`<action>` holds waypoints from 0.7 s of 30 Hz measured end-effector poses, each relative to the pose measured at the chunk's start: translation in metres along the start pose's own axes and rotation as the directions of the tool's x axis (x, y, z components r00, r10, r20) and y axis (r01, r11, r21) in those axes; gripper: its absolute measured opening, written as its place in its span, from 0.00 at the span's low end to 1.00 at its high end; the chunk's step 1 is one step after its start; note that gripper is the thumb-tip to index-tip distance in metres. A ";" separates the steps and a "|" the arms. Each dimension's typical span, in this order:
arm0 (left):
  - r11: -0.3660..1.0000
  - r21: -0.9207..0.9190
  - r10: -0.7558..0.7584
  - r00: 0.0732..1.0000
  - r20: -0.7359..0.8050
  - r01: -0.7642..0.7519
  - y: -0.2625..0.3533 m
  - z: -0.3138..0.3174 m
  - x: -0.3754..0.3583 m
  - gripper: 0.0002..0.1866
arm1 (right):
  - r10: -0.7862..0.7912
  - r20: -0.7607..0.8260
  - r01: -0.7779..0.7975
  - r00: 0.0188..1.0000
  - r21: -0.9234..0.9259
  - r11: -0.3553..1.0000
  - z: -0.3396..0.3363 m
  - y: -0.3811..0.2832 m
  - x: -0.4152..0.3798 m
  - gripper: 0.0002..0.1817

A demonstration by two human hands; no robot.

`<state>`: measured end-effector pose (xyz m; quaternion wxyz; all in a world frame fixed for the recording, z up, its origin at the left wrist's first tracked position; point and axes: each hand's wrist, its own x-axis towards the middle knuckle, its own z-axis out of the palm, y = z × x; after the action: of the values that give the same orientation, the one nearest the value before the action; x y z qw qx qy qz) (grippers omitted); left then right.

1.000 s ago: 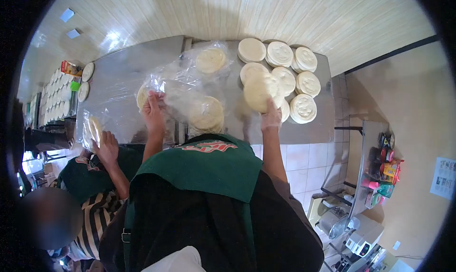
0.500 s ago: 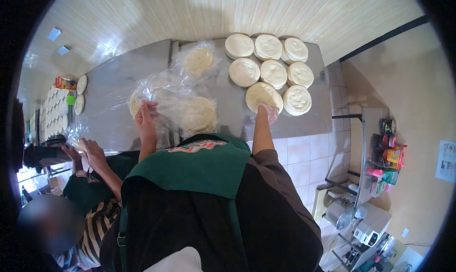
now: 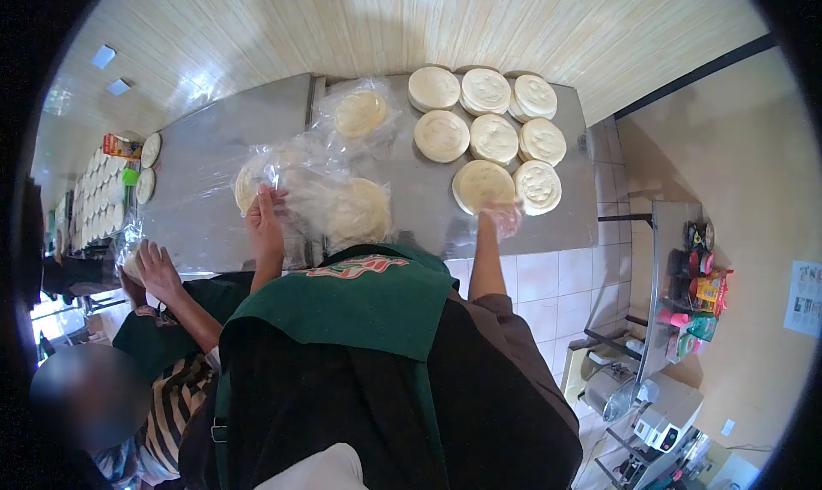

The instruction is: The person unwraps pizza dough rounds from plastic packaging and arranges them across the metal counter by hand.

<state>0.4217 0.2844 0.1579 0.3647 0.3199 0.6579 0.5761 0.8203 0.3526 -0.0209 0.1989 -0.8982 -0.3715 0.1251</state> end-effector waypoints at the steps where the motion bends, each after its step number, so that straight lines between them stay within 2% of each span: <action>1: 1.000 0.024 0.008 1.000 0.022 -0.008 -0.002 0.000 -0.002 0.21 | -0.145 -0.179 0.145 0.973 -0.012 0.989 -0.001 -0.013 -0.018 0.41; 3: 0.944 0.220 0.227 0.967 0.118 -0.248 0.004 0.006 -0.003 0.18 | -0.473 -0.173 0.466 0.864 -0.082 0.881 0.052 -0.013 -0.018 0.50; 4: 0.879 0.305 0.324 0.929 0.181 -0.366 0.009 0.010 -0.004 0.17 | -0.551 -0.068 0.551 0.831 0.233 0.801 0.029 -0.042 -0.031 0.53; 5: 0.797 0.356 0.399 0.868 0.294 -0.487 0.018 0.014 -0.006 0.15 | -0.643 0.008 0.541 0.765 0.533 0.650 -0.022 -0.090 -0.049 0.56; 7: 0.585 0.404 0.485 0.702 0.521 -0.703 0.044 0.024 -0.008 0.11 | -0.899 0.008 0.743 0.437 0.561 0.366 -0.103 -0.146 -0.081 0.58; 10: 0.579 0.333 0.298 0.573 0.763 -0.745 0.077 0.039 -0.018 0.08 | -0.999 0.021 0.906 0.043 0.421 0.048 -0.158 -0.192 -0.104 0.66; 12: 0.584 0.230 0.273 0.455 0.848 -0.779 0.090 0.043 -0.021 0.08 | -0.983 0.182 0.679 -0.007 0.723 0.129 -0.147 -0.196 -0.101 0.65; 13: 0.588 0.178 0.262 0.393 0.881 -0.789 0.095 0.043 -0.021 0.08 | -0.982 0.189 0.563 -0.002 0.811 0.155 -0.137 -0.193 -0.097 0.59; 14: 0.612 0.212 0.217 0.420 0.881 -0.762 0.099 0.042 -0.021 0.09 | -0.980 0.197 0.435 0.003 0.882 0.179 -0.127 -0.189 -0.093 0.53; 17: 0.674 0.194 0.325 0.522 0.789 -0.713 0.093 0.036 -0.019 0.08 | -0.757 0.653 0.594 -0.006 0.611 0.523 -0.163 -0.197 -0.098 0.33; 20: 0.741 0.134 0.405 0.597 0.693 -0.658 0.083 0.034 -0.020 0.08 | -0.823 0.567 0.224 -0.033 0.807 0.547 -0.150 -0.180 -0.112 0.19; 21: 0.748 0.113 0.426 0.605 0.672 -0.653 0.077 0.032 -0.018 0.09 | -0.792 0.610 0.123 -0.025 0.788 0.603 -0.142 -0.176 -0.113 0.17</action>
<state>0.4588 0.2961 0.2336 0.2976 0.7325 0.4643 0.3991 0.6864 0.3472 0.1931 0.1834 -0.3153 -0.6482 0.6684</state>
